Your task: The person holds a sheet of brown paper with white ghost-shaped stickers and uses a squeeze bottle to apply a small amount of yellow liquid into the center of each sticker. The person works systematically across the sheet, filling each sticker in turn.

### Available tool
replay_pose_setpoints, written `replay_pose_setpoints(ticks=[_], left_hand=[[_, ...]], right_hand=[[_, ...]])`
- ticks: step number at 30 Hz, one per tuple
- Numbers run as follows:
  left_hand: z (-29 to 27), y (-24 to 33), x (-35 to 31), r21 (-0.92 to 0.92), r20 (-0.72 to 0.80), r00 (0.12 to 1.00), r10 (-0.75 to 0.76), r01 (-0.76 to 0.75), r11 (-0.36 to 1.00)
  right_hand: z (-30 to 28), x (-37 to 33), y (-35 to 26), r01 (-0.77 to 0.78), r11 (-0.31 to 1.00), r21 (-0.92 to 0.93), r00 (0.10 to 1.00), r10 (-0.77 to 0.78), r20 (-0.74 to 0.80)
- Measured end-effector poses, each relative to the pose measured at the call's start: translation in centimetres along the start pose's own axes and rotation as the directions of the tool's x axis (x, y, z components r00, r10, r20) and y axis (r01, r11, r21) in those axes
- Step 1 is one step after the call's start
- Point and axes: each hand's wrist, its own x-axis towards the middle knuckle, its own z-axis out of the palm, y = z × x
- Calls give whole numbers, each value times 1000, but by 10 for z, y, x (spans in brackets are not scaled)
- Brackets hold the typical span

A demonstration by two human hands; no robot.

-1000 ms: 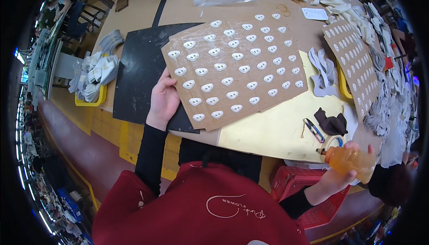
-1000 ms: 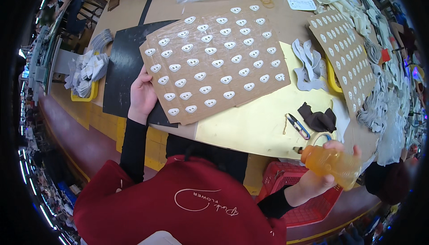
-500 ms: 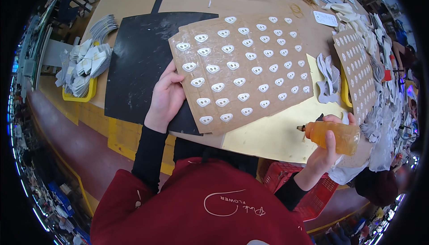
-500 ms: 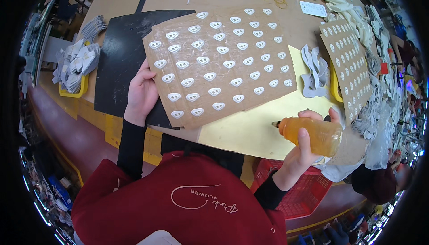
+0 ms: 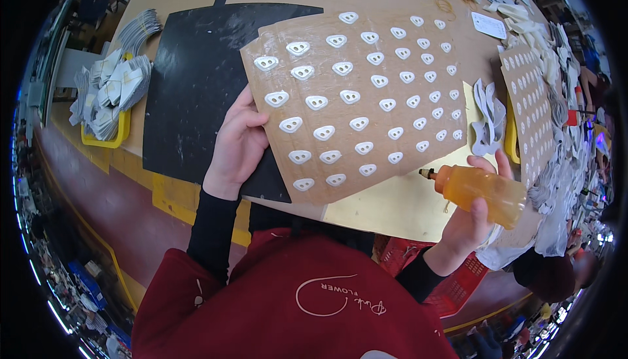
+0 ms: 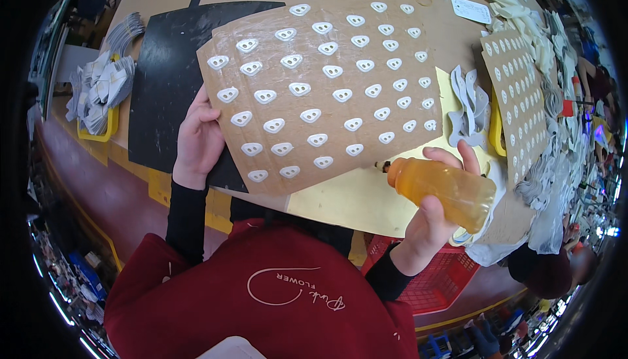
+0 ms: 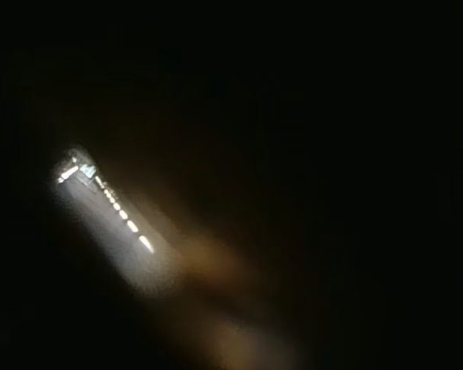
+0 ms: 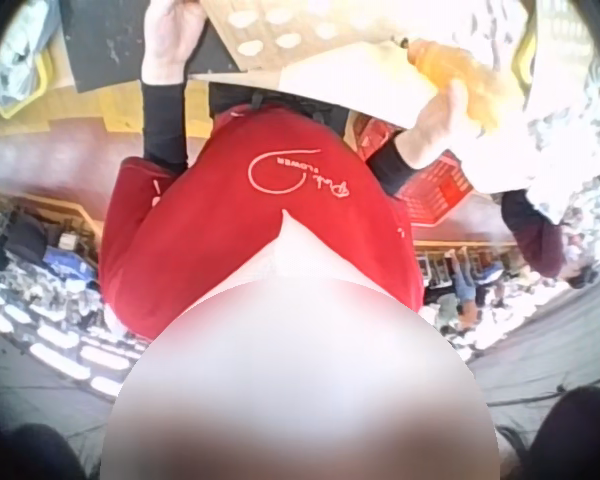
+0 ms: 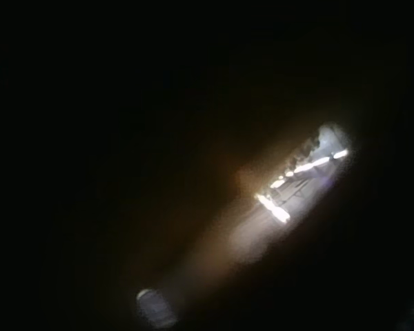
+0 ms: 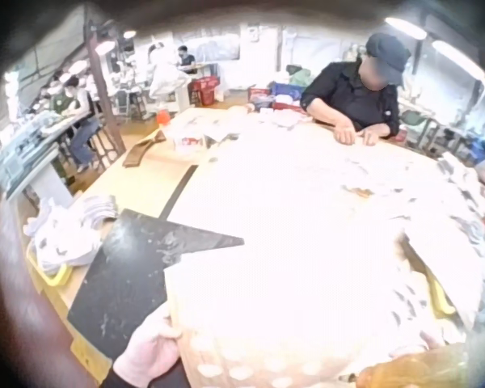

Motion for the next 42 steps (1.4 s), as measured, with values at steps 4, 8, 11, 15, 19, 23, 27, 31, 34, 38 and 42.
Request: replay_pose_setpoints(ticks=[4,8,11,15,19,23,27,31,34,38,42], left_hand=[[3,-1,-4,14,27,1000,-8,8,1000],[4,-5,-11,47,30,999,15,-16,999],[6,-8,-18,34,38,999,33,-34,999],[7,-9,-29,43,33,999,34,-35,998],[10,-8,-32,43,54,998,41,-43,998],[11,-9,-30,79,46,998,44,-47,996],[10,-10,-25,105,32,999,40,-43,994],[12,-12,-25,81,11,998,63,-63,995],[15,-11,-27,64,33,997,67,-69,996],[20,-4,-33,76,71,995,72,-78,994],[35,-2,-37,83,78,986,150,-156,984]], right_hand=[[13,-5,6,68,994,90,995,-61,-81],[33,-19,10,88,987,137,996,-85,-24],[43,-27,8,125,992,-13,988,-123,89],[47,-33,5,177,984,-6,979,-175,105],[49,-39,5,151,985,86,981,-160,111],[47,-43,6,34,970,241,999,-40,24],[29,-35,4,-12,981,192,998,23,-59],[22,-34,4,39,984,173,997,-26,-72],[29,-37,1,44,982,182,999,-45,2],[46,-29,-12,-33,960,278,997,14,72],[59,-1,-25,-86,957,278,967,14,254]])
